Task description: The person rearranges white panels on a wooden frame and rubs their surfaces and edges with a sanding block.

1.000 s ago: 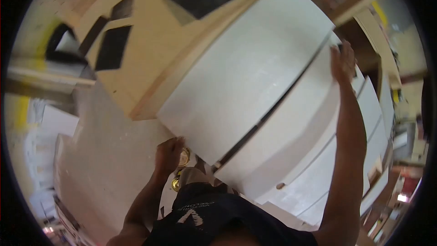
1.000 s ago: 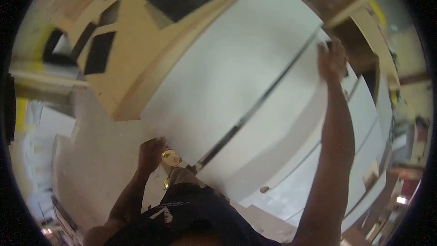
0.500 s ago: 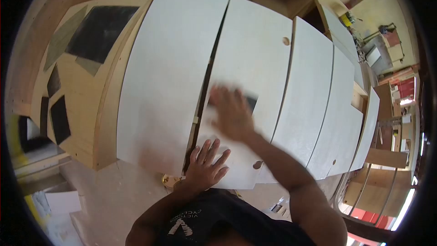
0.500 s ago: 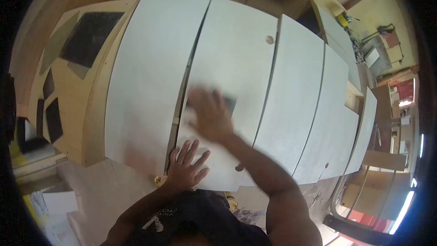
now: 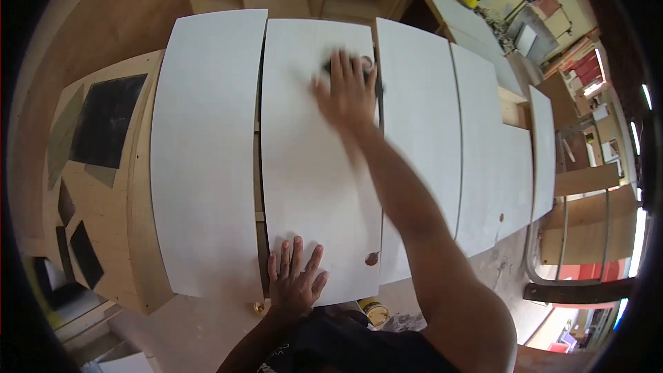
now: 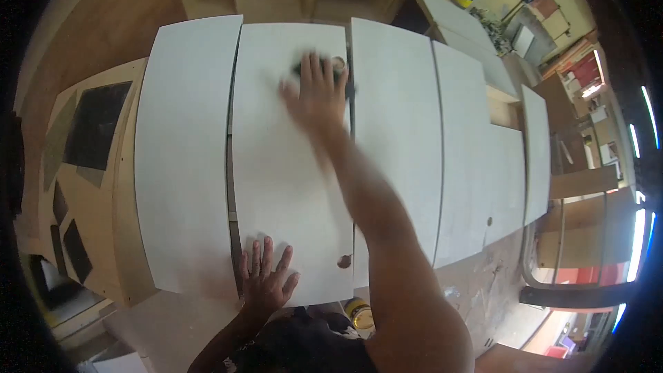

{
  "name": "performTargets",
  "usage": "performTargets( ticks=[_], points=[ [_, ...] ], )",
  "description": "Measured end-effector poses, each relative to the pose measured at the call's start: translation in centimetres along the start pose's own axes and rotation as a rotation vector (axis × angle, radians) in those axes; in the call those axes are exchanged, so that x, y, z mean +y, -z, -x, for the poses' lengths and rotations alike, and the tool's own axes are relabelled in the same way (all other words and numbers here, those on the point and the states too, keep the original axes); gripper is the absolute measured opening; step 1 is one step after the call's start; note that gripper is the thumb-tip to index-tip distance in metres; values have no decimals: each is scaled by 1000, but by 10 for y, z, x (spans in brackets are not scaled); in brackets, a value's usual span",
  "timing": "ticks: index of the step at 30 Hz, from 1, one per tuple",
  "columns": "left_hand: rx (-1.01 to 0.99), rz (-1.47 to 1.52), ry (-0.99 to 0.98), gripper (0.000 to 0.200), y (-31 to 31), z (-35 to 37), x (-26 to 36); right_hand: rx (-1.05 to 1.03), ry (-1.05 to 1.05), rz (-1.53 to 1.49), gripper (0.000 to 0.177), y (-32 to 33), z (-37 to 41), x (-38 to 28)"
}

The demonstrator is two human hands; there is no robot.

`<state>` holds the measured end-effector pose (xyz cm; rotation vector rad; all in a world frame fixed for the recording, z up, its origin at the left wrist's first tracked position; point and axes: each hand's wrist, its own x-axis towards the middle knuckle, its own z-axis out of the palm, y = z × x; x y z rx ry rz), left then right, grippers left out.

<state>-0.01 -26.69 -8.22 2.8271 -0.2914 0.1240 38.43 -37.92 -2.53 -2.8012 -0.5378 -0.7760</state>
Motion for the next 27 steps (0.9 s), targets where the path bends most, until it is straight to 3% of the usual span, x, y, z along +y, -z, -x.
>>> performTargets(
  ticks=[3,5,8,10,13,15,16,20,22,24,27],
  points=[
    [2,54,7,66,-2,-1,-1,-443,-28,-10,93,68,143,-38],
    [-8,80,11,66,-2,3,0,-584,-16,-59,99,95,212,-57],
    [-14,82,10,66,-2,3,-2,-532,38,6,95,73,170,-33],
    [-42,64,27,67,0,3,-1,-161,37,85,85,26,77,3],
    [-116,110,42,67,12,-1,3,-38,-26,24,81,-14,-51,38],
    [-115,87,33,67,11,0,3,-68,-9,75,79,-12,-42,32],
    [-102,79,27,67,11,-1,3,-4,-36,-41,78,-6,-18,26],
    [-83,44,67,65,-1,2,1,-376,-98,-41,85,84,213,-47],
    [7,166,42,64,-3,4,-4,-600,-128,-92,90,119,305,-77],
    [66,241,22,64,-2,11,-12,-639,-95,-123,87,130,312,-79],
    [114,290,-23,62,-3,10,-15,-561,49,-9,83,96,228,-40]
  ],
)
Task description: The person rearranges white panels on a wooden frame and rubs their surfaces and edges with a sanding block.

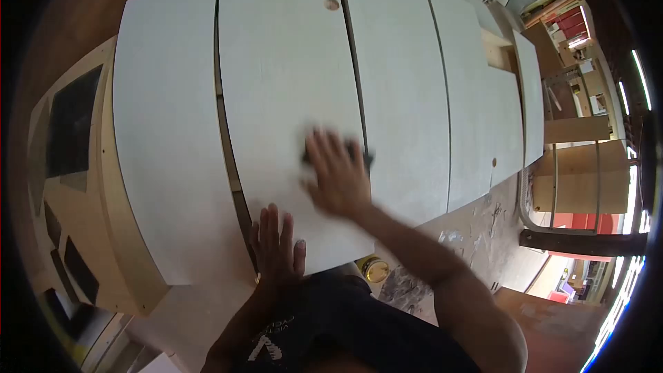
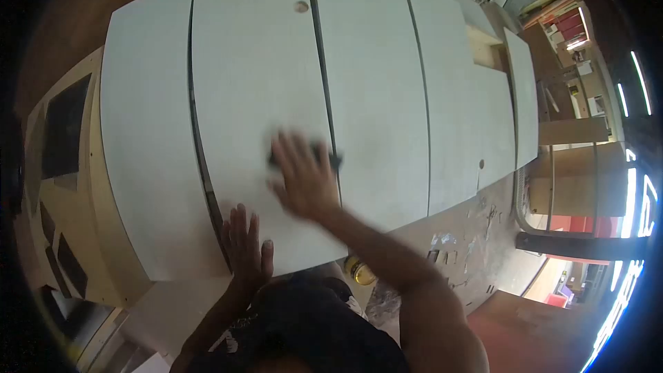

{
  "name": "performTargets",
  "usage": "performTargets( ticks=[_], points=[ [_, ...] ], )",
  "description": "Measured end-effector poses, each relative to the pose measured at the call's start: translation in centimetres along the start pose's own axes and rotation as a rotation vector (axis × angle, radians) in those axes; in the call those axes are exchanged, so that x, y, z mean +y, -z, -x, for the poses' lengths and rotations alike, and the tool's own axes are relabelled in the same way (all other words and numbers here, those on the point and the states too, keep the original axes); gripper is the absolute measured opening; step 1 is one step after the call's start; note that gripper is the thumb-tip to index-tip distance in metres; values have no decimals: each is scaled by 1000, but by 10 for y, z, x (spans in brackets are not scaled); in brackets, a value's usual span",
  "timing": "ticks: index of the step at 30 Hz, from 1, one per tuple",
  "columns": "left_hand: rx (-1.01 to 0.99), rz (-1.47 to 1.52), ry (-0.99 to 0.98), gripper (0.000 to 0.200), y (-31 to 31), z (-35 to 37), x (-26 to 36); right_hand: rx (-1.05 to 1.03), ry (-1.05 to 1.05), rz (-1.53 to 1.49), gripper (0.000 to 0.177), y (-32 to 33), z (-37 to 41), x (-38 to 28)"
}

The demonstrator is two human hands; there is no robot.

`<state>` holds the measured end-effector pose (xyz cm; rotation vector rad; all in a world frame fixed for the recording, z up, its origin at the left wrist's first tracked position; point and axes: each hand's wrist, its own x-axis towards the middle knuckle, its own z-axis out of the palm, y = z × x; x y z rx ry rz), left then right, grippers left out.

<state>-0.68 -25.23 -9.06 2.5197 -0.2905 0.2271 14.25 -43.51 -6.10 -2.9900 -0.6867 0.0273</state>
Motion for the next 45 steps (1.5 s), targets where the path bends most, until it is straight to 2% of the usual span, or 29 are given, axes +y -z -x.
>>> performTargets(
  ticks=[2,3,5,6,8,9,10,13,14,17,19,20,22,23,24,25,27,28,30,31,32,33,34,37,40,42,45],
  points=[
    [-36,-15,6,61,6,-3,5,222,37,-19,84,22,-94,33],
    [-22,-11,17,61,6,-1,6,404,55,11,82,15,-139,49],
    [27,5,22,60,1,-3,7,484,26,-55,79,38,-198,60],
    [39,-1,14,62,0,-2,7,469,36,-53,79,26,-182,54],
    [199,162,-28,64,-16,3,-7,431,69,-45,78,-1,-102,21],
    [287,250,-52,66,-21,3,-11,185,85,-23,79,8,-37,-3],
    [293,205,-72,70,-10,-2,-6,82,120,-64,81,-15,22,-18],
    [370,378,-84,72,-13,-1,-14,-135,235,-198,85,-35,160,-51],
    [363,382,-84,73,-8,-5,-17,-101,292,-188,85,-45,179,-50],
    [512,539,-75,73,12,-27,-23,-119,348,-158,86,-45,132,-34],
    [598,661,-36,72,38,-42,-15,16,243,-26,83,-16,34,-18],
    [615,615,-42,69,50,-47,-14,133,194,11,83,-9,-16,-14],
    [538,180,-87,60,61,-60,-30,316,104,11,78,4,-81,-20],
    [521,89,-238,53,60,-83,-37,345,81,-45,79,-2,-92,-28],
    [501,82,-259,50,63,-112,-33,334,111,5,79,-11,-80,-36],
    [392,104,-305,52,69,-143,-36,332,143,61,80,-16,-67,-44],
    [275,-317,-167,65,53,-202,-36,12,195,67,82,-6,-5,-80],
    [-181,-406,6,93,59,-229,-26,165,250,-79,84,-26,22,-87],
    [-108,-528,-40,85,26,-230,-43,125,351,-94,84,-31,79,-93],
    [-73,-590,-65,81,15,-230,-48,36,397,-65,85,-32,108,-91],
    [-91,-589,-46,85,15,-232,-49,-51,448,-127,86,-31,136,-84],
    [-118,-590,-31,89,14,-232,-50,-51,478,-161,86,-34,151,-76],
    [-143,-593,-22,93,12,-235,-53,-46,503,-195,87,-39,159,-69],
    [66,-876,-38,91,-11,-231,-62,-66,570,-168,84,-34,131,-89],
    [-472,-521,114,92,63,-231,-4,-22,601,-163,81,-39,107,-116],
    [-461,-483,103,95,54,-232,-14,-9,631,-197,77,-46,125,-103],
    [-420,-443,51,97,53,-229,-15,-102,617,-277,75,-54,183,-54]
  ],
)
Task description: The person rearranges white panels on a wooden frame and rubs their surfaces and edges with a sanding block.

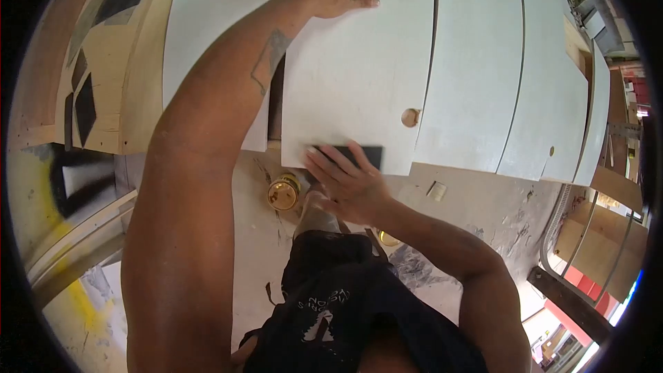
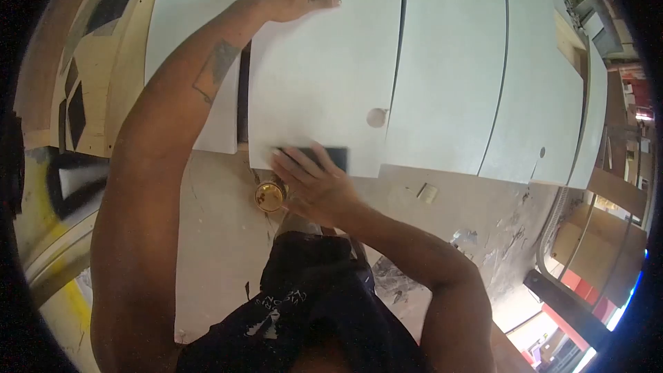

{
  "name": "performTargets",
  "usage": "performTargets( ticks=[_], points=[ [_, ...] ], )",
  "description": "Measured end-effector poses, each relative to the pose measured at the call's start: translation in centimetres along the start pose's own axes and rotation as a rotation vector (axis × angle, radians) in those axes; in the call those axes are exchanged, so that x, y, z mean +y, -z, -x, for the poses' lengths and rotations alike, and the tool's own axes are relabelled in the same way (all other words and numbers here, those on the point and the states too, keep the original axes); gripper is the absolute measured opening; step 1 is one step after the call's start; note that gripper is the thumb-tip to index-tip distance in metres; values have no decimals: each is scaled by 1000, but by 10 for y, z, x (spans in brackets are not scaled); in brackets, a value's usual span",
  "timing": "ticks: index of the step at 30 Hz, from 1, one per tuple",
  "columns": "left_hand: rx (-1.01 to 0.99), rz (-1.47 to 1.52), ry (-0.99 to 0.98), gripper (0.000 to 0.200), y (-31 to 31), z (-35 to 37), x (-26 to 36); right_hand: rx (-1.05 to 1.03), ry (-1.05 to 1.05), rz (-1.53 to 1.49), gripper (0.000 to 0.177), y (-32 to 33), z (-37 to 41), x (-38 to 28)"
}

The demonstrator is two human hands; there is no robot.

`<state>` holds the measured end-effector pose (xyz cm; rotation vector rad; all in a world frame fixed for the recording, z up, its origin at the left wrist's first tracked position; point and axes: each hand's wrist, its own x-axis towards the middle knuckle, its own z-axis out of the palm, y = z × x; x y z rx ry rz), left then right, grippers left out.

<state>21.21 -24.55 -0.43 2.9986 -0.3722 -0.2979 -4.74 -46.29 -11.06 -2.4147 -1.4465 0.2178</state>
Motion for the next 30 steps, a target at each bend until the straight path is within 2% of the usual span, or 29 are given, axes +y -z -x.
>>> performTargets(
  ticks=[3,6,9,12,15,18,20,22,25,26,27,28,29,30],
  points=[
    [-22,-36,35,97,4,-3,-1,9,16,106,75,13,24,23],
    [-31,-55,57,98,-3,-9,-2,39,-25,55,79,9,-31,6],
    [-47,-48,62,99,-2,-13,-1,160,34,46,78,-8,-79,-17],
    [-18,-31,35,100,-2,-10,-3,45,-5,65,77,2,-27,-3],
    [11,-51,33,101,-5,-9,-4,-86,-162,26,81,22,40,19],
    [-6,-121,60,101,-6,-18,-7,8,-253,37,86,25,9,50],
    [2,-120,54,102,-15,-18,-10,174,-398,196,90,66,-49,90],
    [28,-118,32,103,-20,-20,-15,464,-439,352,94,66,-93,113],
    [14,-113,57,103,-11,-16,-7,331,-455,162,91,45,-89,59],
    [10,-102,65,103,-11,-15,-5,228,-373,-69,88,27,-79,30],
    [9,-90,71,102,-11,-15,-5,118,-249,27,86,13,-68,-1],
    [6,-77,69,102,-10,-14,-3,109,-166,97,84,-15,-56,-21],
    [-28,-97,101,101,-5,-14,1,173,-115,213,76,-25,-45,-26],
    [-34,-103,104,101,-5,-15,3,144,-98,259,74,-20,-33,-21]
  ],
)
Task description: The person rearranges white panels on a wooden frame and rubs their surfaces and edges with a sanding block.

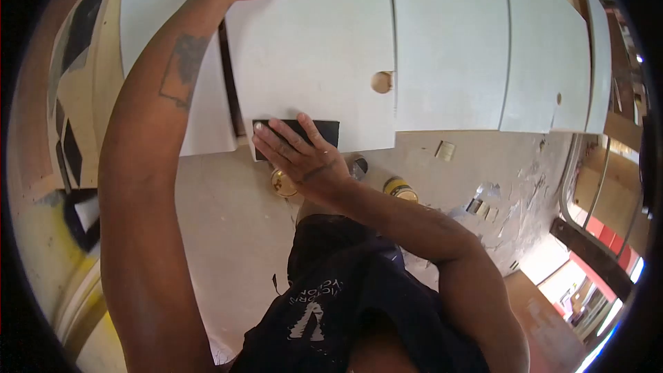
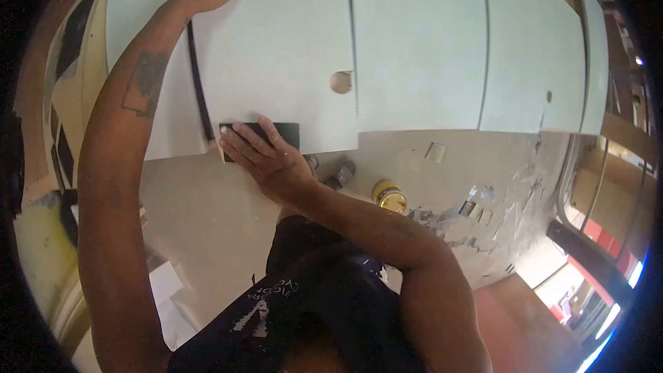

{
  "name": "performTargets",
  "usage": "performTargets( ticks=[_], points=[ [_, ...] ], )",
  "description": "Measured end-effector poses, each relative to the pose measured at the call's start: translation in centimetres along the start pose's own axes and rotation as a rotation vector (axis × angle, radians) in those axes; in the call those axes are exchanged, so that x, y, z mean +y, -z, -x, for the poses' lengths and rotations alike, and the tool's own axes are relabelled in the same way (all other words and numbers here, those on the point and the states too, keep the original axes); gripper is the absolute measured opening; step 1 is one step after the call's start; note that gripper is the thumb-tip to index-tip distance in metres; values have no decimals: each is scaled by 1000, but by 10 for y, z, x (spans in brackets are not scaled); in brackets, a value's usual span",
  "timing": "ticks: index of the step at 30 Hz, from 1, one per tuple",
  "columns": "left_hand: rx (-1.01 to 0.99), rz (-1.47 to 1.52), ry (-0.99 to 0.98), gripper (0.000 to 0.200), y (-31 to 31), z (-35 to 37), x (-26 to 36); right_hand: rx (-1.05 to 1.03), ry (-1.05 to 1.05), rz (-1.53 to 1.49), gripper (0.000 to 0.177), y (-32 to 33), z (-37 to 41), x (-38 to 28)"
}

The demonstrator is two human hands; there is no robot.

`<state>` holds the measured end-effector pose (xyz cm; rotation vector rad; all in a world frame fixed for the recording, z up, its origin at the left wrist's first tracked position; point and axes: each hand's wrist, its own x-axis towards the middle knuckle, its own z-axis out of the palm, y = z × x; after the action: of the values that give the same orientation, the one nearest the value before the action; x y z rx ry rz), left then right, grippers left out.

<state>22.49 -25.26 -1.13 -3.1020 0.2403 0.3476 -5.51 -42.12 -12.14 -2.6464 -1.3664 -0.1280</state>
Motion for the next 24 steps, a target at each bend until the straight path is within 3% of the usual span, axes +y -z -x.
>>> performTargets(
  ticks=[3,5,9,13,20,23,24],
  points=[
    [-27,-3,13,100,2,-1,0,-147,44,65,68,25,47,40],
    [-13,-21,7,100,2,-2,3,-72,-22,61,68,19,92,73],
    [60,16,-22,91,3,13,4,-46,67,-5,68,-2,62,50],
    [285,-171,-50,93,-40,-17,-23,83,175,7,67,-14,7,18],
    [170,-102,-16,96,-30,-14,-16,-4,193,2,72,1,80,67],
    [182,-88,-45,95,-25,-6,-15,-158,178,-78,81,20,59,64],
    [176,-93,-35,95,-22,-3,-12,-38,151,-57,80,11,46,58]
  ],
)
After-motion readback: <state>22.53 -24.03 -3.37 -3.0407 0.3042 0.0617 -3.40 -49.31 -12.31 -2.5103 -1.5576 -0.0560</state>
